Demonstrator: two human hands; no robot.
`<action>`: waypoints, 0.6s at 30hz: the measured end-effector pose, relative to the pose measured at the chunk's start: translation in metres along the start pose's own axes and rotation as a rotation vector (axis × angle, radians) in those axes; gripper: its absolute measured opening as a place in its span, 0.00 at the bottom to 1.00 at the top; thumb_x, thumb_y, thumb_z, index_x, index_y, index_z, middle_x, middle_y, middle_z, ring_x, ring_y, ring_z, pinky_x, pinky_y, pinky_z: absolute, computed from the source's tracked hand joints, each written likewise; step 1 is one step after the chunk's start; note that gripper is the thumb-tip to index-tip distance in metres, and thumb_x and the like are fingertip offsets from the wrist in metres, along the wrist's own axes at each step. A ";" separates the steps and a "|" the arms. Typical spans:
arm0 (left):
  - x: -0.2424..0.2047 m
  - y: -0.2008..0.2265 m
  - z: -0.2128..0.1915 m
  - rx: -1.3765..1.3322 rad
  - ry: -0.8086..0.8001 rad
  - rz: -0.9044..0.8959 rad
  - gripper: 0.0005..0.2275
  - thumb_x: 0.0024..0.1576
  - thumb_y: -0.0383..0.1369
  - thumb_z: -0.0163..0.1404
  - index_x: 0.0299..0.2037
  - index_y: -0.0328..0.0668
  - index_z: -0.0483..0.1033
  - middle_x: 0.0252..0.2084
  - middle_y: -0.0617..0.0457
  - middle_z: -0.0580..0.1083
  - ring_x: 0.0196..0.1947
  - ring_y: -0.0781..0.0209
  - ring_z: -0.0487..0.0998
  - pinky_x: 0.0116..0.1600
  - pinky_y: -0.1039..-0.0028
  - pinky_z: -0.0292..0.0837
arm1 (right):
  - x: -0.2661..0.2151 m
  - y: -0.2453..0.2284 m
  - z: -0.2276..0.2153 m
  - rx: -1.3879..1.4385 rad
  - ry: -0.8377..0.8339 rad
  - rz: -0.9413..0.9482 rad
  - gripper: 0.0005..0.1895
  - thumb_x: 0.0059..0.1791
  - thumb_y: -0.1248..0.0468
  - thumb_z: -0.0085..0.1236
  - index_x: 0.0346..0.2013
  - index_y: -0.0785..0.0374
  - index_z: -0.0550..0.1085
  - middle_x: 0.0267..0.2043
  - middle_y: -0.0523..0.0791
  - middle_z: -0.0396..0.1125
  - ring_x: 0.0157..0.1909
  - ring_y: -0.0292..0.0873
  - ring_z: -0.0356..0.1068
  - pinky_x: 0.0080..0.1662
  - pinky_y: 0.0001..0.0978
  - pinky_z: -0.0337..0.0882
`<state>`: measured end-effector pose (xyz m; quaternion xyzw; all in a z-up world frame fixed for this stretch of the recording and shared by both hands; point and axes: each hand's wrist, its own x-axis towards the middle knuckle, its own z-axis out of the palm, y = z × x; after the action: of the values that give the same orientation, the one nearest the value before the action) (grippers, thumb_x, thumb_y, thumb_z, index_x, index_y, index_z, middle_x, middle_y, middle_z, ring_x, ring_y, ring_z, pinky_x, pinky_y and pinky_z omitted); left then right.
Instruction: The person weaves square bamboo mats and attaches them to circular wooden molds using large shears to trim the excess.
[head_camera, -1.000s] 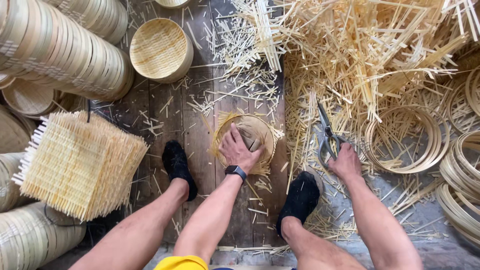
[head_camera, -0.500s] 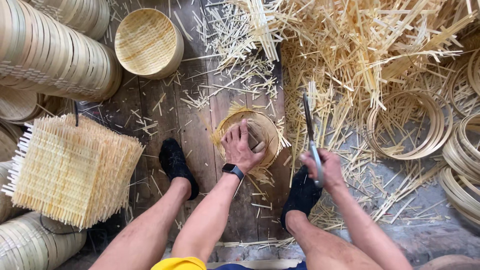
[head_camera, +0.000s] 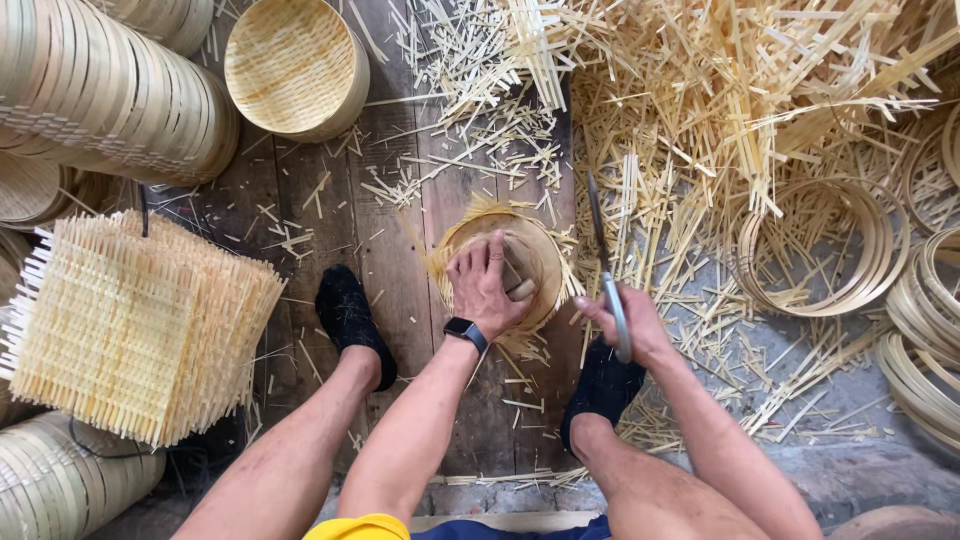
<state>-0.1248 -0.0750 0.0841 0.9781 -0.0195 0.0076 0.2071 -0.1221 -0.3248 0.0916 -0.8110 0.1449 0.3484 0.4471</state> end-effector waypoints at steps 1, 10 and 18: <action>0.000 0.001 -0.004 0.025 -0.044 0.038 0.50 0.39 0.47 0.68 0.73 0.47 0.53 0.64 0.47 0.63 0.67 0.46 0.60 0.70 0.49 0.50 | 0.003 0.007 -0.007 -0.089 0.032 -0.005 0.25 0.46 0.43 0.63 0.30 0.65 0.74 0.21 0.43 0.68 0.25 0.42 0.69 0.32 0.40 0.72; -0.009 0.044 0.005 -0.022 0.053 -0.269 0.51 0.40 0.49 0.67 0.73 0.44 0.49 0.70 0.27 0.47 0.68 0.25 0.50 0.68 0.42 0.51 | 0.029 0.033 -0.017 -0.838 0.281 -0.365 0.36 0.44 0.41 0.60 0.47 0.71 0.69 0.47 0.55 0.65 0.52 0.55 0.64 0.55 0.48 0.66; -0.009 0.031 0.011 0.000 0.022 -0.134 0.47 0.39 0.44 0.64 0.72 0.50 0.52 0.68 0.33 0.53 0.69 0.29 0.54 0.70 0.44 0.57 | 0.086 0.075 -0.011 -1.013 0.173 -0.319 0.17 0.53 0.52 0.52 0.42 0.65 0.72 0.39 0.51 0.68 0.37 0.45 0.69 0.35 0.38 0.74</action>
<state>-0.1352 -0.1074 0.0863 0.9771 0.0485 0.0043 0.2073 -0.0969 -0.3690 -0.0112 -0.9628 -0.1297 0.2344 0.0336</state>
